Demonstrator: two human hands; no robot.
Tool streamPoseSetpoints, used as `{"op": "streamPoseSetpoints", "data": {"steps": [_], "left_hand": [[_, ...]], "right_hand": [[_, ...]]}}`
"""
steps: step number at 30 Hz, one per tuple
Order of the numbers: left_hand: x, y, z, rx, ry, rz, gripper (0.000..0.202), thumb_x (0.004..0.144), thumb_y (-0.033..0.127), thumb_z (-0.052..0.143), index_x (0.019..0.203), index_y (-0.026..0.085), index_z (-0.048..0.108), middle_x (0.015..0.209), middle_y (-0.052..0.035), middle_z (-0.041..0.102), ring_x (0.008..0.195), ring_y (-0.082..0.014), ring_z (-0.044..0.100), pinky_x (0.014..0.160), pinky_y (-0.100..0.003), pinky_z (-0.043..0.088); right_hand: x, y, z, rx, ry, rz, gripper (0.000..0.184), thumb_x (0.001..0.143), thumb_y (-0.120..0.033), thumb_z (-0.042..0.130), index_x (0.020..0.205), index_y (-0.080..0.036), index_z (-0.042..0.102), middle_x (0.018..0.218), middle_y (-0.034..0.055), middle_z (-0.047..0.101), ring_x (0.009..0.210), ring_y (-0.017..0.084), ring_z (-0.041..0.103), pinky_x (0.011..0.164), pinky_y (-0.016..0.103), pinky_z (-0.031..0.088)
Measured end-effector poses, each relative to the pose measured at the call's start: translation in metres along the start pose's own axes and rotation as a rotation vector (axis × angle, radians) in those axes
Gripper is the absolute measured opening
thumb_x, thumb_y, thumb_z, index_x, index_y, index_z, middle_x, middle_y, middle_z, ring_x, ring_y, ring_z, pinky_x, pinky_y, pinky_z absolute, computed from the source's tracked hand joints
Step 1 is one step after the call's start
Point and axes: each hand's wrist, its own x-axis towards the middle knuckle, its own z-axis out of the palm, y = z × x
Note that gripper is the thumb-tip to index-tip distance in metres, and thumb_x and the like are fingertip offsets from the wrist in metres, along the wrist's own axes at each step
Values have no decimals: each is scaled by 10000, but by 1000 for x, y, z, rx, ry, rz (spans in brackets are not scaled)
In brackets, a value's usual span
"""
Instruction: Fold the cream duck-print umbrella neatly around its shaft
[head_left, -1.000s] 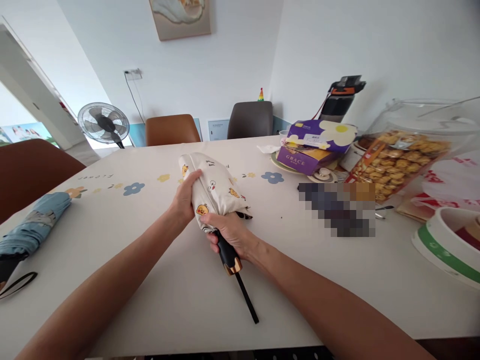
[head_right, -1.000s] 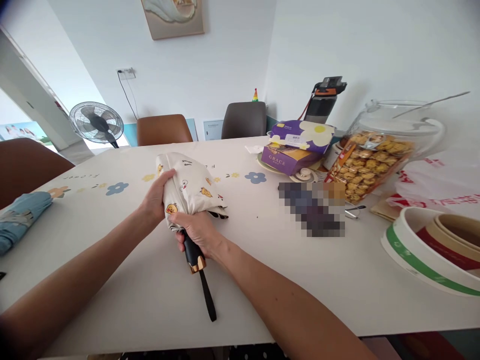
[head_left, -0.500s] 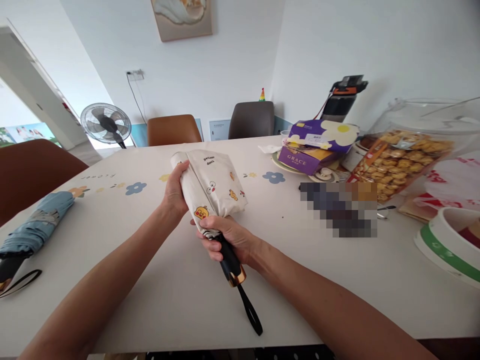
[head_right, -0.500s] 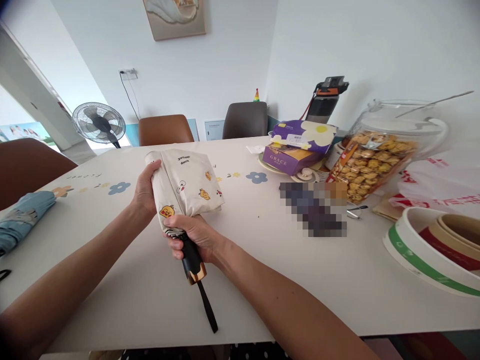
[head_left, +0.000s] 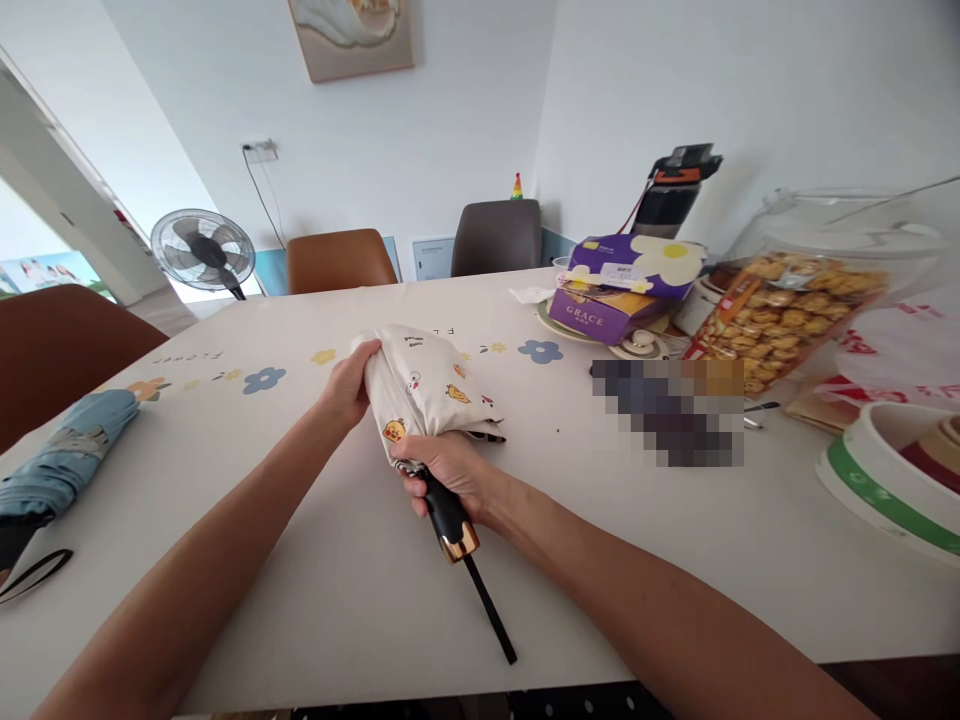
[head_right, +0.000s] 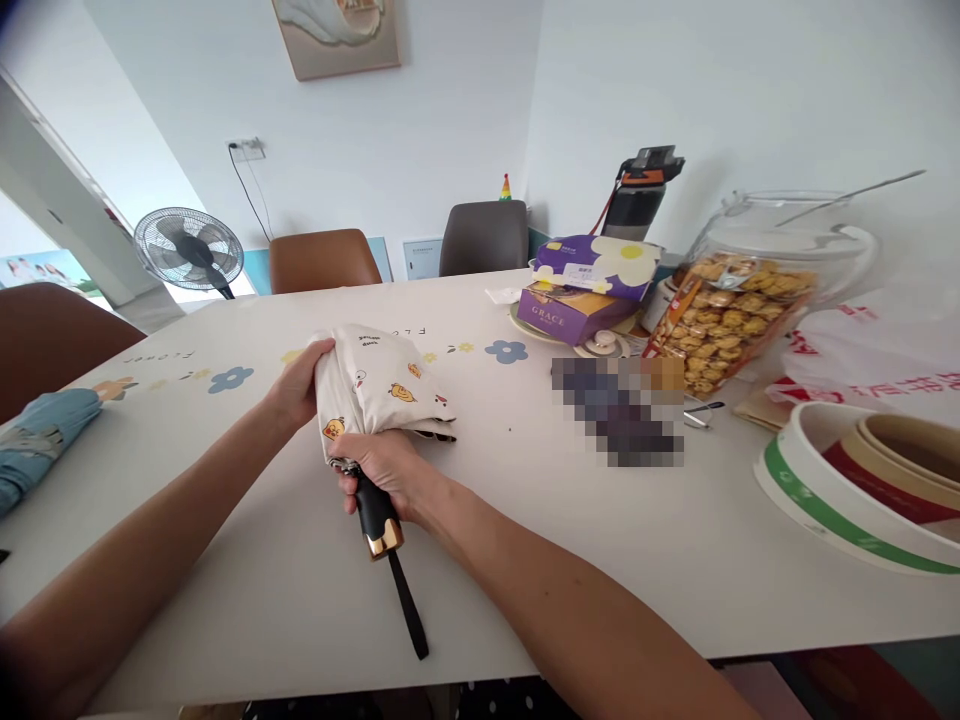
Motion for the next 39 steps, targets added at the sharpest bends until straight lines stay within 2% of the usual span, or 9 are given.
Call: {"op": "streamPoseSetpoints", "data": {"steps": [2,5,8,10,14,18,27,36,39], "left_hand": [[8,-4,-7,155,103,73,308,588,344,692,797,146,583,791,-78,617,786,-208,590,706,-317,475],[11,-3,-12,364,225,233,368,576,278,700,905,183,566,1035,-103,599,992,-227,555,823,-330,430],[9,3,-10,581,205,367,369,632,302,662,984,225,583,1202,-86,557,1120,-251,493,921,-344,363],[8,7,-10,759,153,389,319,671,344,622,969,227,617,1172,-71,591,1085,-265,514,912,-346,357],[11,8,-16,1038,3,311,269,730,415,531,842,220,678,939,-52,679,900,-258,579,773,-326,397],[13,6,-20,1156,-8,343,284,735,449,514,793,235,692,879,-44,689,824,-248,579,699,-313,387],[6,11,-18,1026,-16,290,204,659,383,591,751,208,640,782,-23,654,727,-193,554,623,-280,391],[-1,23,-11,726,169,518,141,704,334,557,722,194,553,620,28,520,547,-104,423,531,-231,339],[-5,28,-9,651,207,525,117,691,306,559,707,192,537,584,33,485,508,-98,397,476,-224,304]], "right_hand": [[3,2,-1,-16,67,27,115,677,-164,589,632,-150,485,547,-26,460,414,73,436,347,215,458],[5,4,-3,-75,85,81,116,655,-165,601,619,-148,492,538,-21,475,403,80,455,367,241,495],[4,8,-4,-202,31,146,133,635,-186,617,611,-156,490,494,-23,479,373,97,466,355,259,490],[4,13,-5,-269,-30,177,144,635,-221,624,623,-161,494,485,-16,495,374,115,491,332,254,467],[6,18,-7,-323,-100,173,176,629,-270,643,677,-167,508,505,-3,534,388,137,526,279,220,399],[3,13,-5,-375,-108,195,194,627,-283,645,694,-172,501,480,-12,525,364,149,523,278,241,403],[-2,9,0,-478,-87,228,173,637,-264,614,698,-169,482,422,-41,498,342,133,505,305,229,421],[-1,8,-2,-443,-82,257,210,646,-301,644,681,-154,497,420,-26,520,341,127,508,316,215,423],[-2,7,-2,-414,-86,248,211,654,-303,645,678,-150,503,413,-29,513,327,118,492,313,210,415]]}}
